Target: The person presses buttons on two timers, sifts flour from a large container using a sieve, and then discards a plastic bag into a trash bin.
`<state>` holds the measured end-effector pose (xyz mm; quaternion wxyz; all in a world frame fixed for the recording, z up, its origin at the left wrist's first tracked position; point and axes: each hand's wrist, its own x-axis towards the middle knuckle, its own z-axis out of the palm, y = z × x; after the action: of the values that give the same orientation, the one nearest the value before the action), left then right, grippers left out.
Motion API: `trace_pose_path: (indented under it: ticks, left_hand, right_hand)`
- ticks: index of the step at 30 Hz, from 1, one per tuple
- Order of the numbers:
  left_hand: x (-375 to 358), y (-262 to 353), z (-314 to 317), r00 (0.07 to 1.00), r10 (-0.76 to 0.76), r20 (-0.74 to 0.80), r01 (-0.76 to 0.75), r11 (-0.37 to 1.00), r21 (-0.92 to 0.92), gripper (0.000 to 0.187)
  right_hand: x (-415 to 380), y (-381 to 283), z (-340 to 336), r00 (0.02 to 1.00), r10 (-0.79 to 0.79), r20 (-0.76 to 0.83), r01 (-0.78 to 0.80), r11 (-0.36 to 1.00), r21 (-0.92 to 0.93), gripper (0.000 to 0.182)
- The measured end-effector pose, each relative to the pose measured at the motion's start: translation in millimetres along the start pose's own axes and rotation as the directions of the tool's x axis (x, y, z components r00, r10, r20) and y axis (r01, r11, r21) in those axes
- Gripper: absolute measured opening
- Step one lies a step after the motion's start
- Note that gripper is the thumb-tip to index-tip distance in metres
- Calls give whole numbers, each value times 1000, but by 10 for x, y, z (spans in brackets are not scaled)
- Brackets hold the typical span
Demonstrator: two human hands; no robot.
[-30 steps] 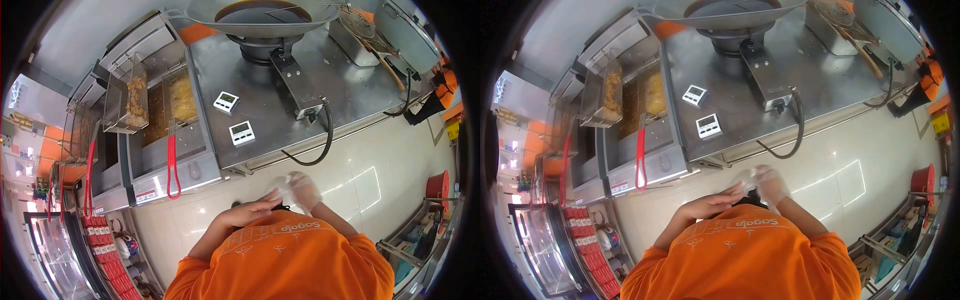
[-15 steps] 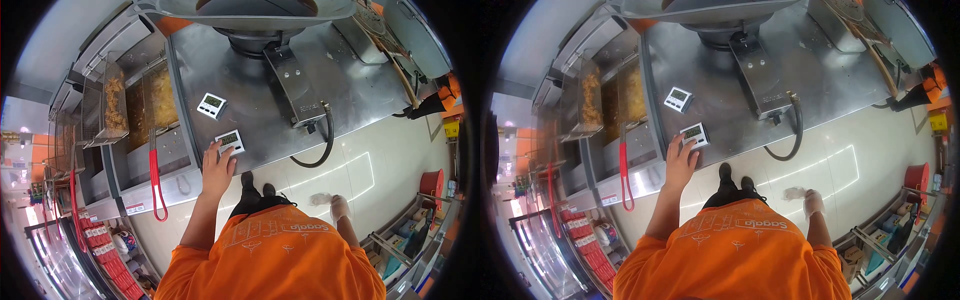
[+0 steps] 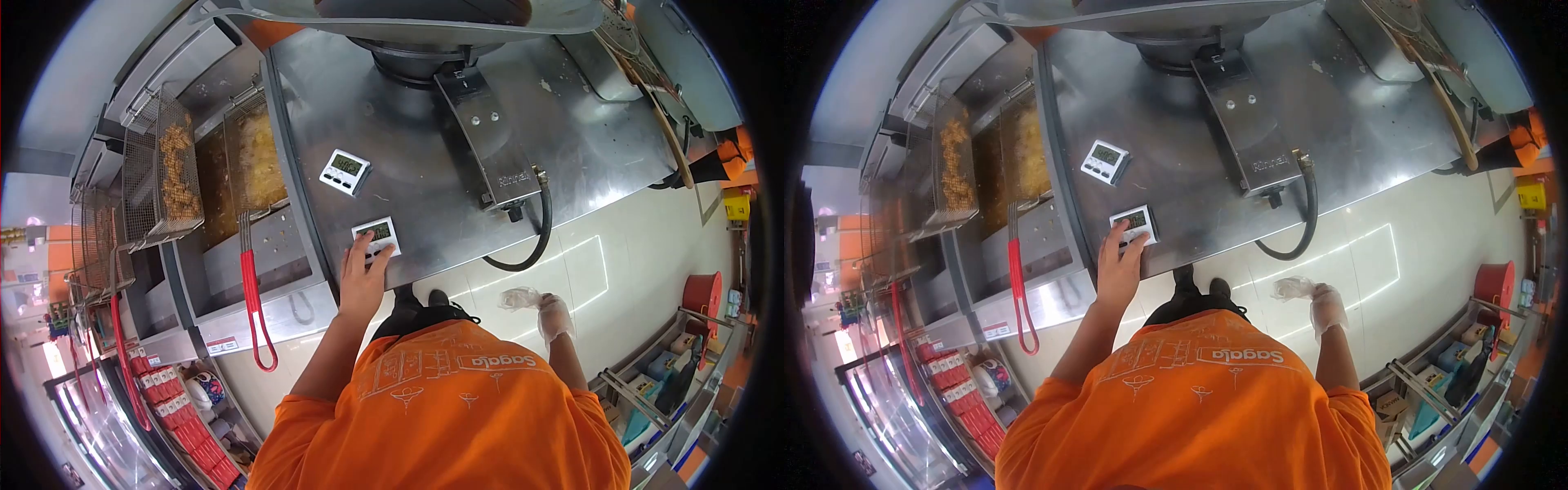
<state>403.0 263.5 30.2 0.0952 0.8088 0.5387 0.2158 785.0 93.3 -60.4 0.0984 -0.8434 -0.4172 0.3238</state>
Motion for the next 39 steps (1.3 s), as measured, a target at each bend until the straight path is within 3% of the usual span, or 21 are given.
trace_pose_path:
  ticks: [3,5,7,12,15,17,23,26,31,34,39]
  left_hand:
    - [-11,71,-84,999,23,-25,-21,998,67,29]
    - [-17,32,-92,999,12,-48,-10,999,52,32]
    - [-6,-2,-129,997,-5,-74,8,999,36,37]
    - [77,-66,-229,995,-98,-8,97,993,-63,52]
    - [134,-1,-295,994,-106,34,108,993,-51,56]
    - [143,37,-313,991,-121,52,123,992,-35,58]
    - [89,-13,-290,998,-67,-4,66,992,-105,48]
    - [-15,-113,-217,999,-51,9,51,991,-121,40]
    - [-62,-85,-226,999,-49,8,49,994,-101,26]
    - [-78,-52,-219,999,35,-20,-35,999,11,23]
    - [-91,-59,-177,999,35,-17,-34,999,35,22]
  right_hand:
    - [9,180,69,998,34,51,-33,999,-24,14]
    - [57,493,196,992,-114,-48,112,993,-48,9]
    - [-5,446,132,997,-64,-39,62,997,-37,9]
    - [-107,310,29,999,11,-39,-12,999,-32,8]
    - [-76,386,70,999,-4,-33,4,1000,-17,8]
    - [21,588,178,994,-107,-29,105,992,-76,8]
    - [-146,178,-4,1000,8,-26,-7,999,40,12]
    - [-152,297,26,999,15,-43,-14,1000,19,7]
    - [-96,625,119,998,-39,-50,39,999,-12,6]
    - [-92,670,128,994,-78,-79,73,995,-70,6]
    - [-36,729,201,992,-89,-92,80,992,-94,5]
